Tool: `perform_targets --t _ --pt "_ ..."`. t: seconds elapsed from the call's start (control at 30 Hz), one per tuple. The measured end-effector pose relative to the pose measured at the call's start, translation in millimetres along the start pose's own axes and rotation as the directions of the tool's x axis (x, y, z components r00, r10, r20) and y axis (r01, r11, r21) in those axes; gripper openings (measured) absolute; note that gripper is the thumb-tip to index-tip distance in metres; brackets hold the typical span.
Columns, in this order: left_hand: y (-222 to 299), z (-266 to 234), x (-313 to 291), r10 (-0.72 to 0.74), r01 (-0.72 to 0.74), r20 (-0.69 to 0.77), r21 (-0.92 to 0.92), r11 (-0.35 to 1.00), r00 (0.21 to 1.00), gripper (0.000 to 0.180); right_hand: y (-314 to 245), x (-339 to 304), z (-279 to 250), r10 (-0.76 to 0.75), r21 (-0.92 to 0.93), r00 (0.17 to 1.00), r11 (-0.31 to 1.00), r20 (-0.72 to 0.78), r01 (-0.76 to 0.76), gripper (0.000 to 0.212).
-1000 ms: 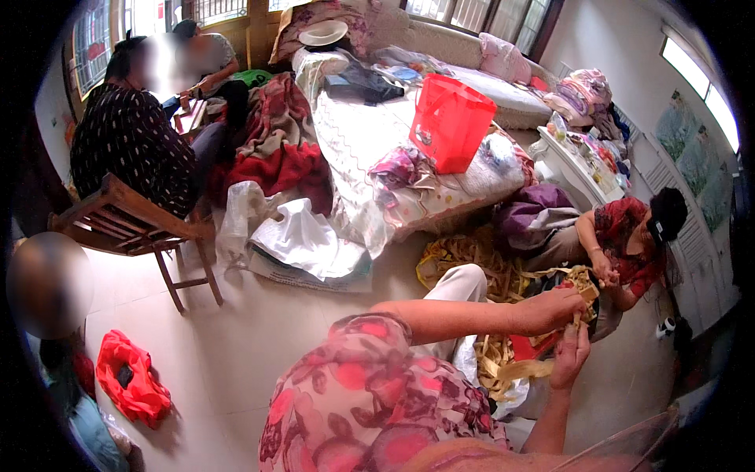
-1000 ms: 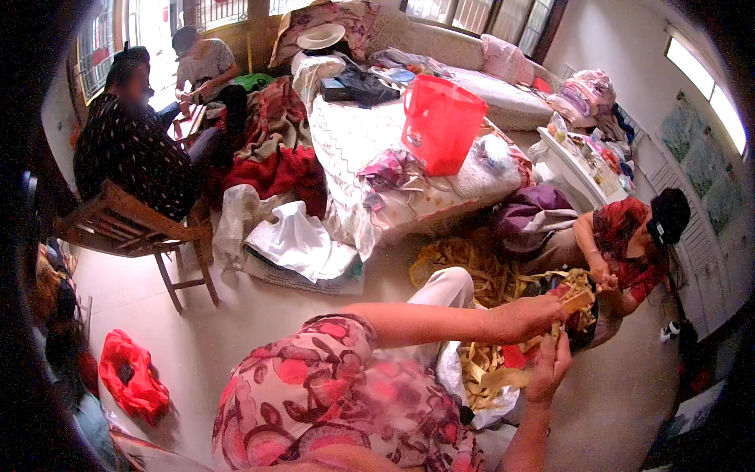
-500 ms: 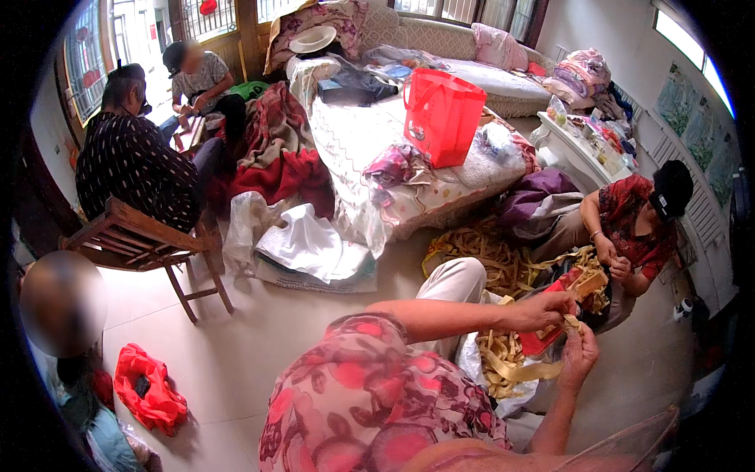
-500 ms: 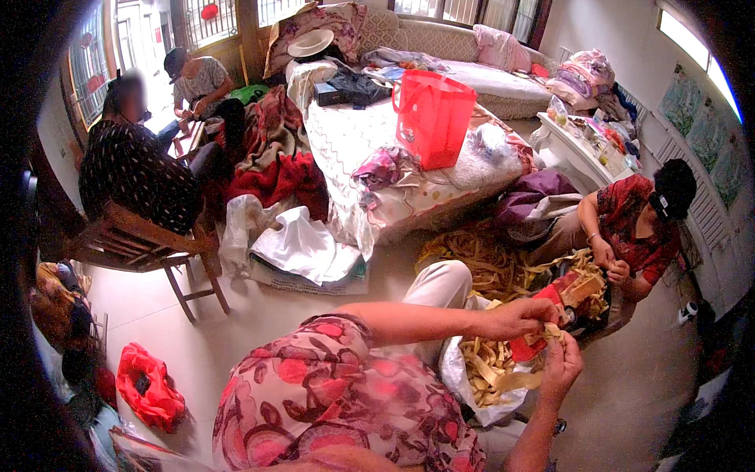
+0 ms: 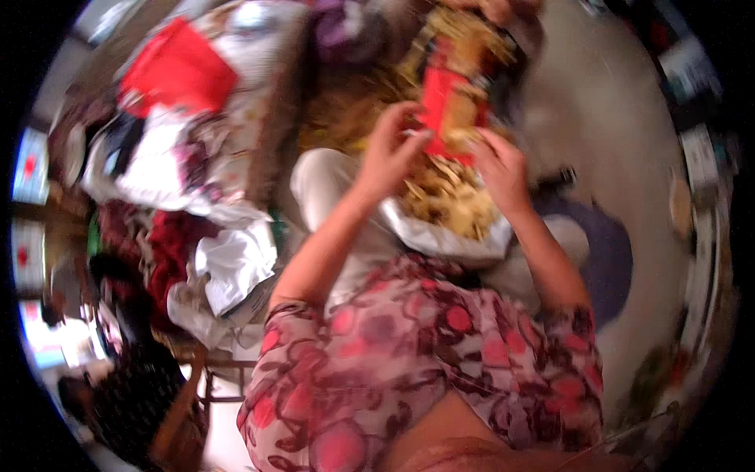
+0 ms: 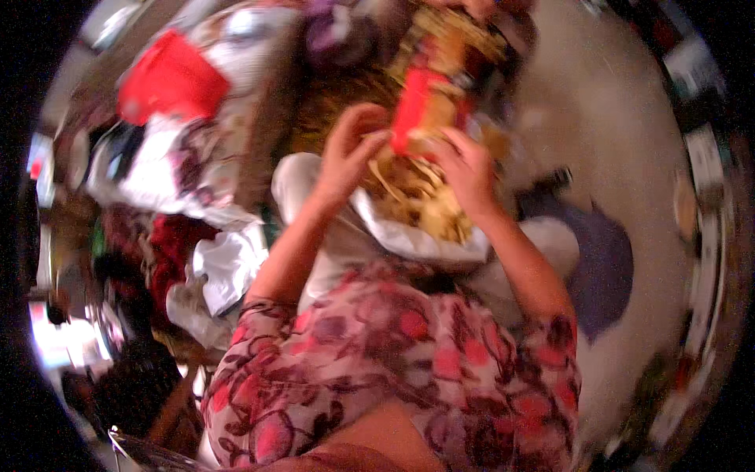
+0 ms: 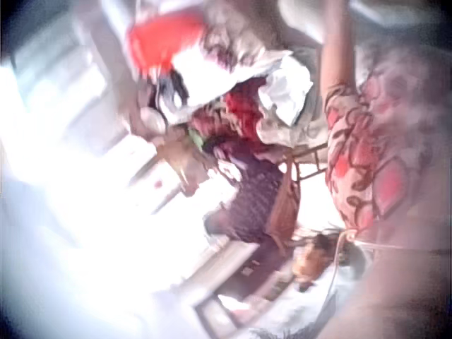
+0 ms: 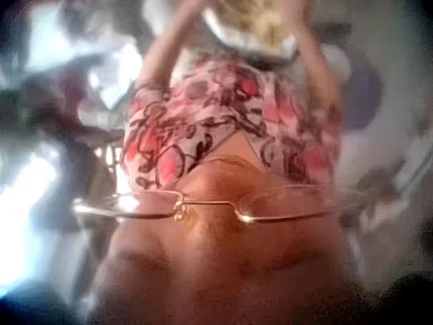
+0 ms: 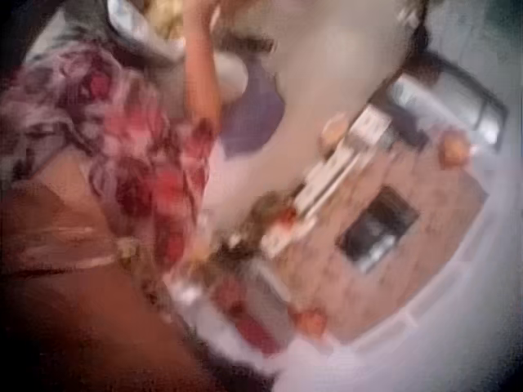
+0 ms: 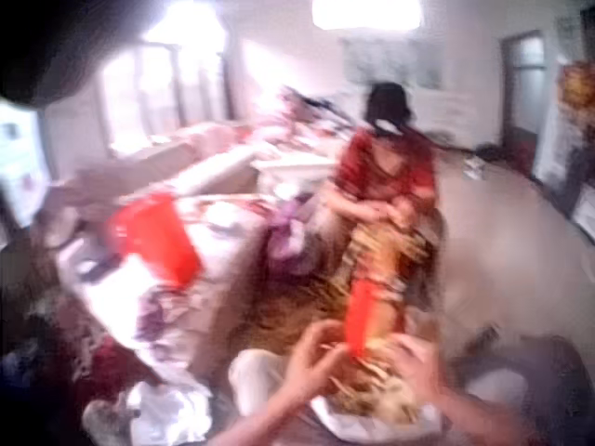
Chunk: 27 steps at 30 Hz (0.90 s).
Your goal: The person processes yellow strips of material by hand, folding and tucking them using a small wooden jig placed on a bag. The person takes individual strips from a pile and places the finished pieces into a large white bag.
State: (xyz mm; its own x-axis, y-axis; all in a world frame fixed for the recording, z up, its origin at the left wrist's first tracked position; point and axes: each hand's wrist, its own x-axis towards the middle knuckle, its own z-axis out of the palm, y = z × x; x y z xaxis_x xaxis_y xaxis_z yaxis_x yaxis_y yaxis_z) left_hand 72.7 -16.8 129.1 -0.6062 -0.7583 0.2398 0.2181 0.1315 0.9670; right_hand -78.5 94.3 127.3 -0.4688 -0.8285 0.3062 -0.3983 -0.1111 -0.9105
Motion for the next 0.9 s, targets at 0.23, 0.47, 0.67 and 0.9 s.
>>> perform_targets --t 0.23,0.47,0.67,0.9 --pt "-45.9 4.7 9.9 -0.175 0.181 0.240 -0.003 0.984 0.955 0.019 40.1 -6.1 6.3 0.297 0.409 0.928 0.836 0.223 -0.366 0.023" --pt "-54.8 7.1 23.5 -0.200 0.094 0.386 0.278 0.956 0.901 0.021 48.9 -4.9 8.9 0.408 0.485 0.888 0.745 0.213 -0.458 0.019" --pt "-49.1 16.9 41.5 -0.236 -0.048 0.451 0.533 0.845 0.861 0.023 68.6 -3.4 15.0 0.363 0.397 0.928 0.843 0.076 -0.363 0.020" --pt "-77.7 15.3 40.6 -0.053 -0.201 0.485 0.457 0.867 0.873 0.021 75.2 -2.3 12.0 0.507 0.521 0.848 0.688 0.154 -0.506 0.018"
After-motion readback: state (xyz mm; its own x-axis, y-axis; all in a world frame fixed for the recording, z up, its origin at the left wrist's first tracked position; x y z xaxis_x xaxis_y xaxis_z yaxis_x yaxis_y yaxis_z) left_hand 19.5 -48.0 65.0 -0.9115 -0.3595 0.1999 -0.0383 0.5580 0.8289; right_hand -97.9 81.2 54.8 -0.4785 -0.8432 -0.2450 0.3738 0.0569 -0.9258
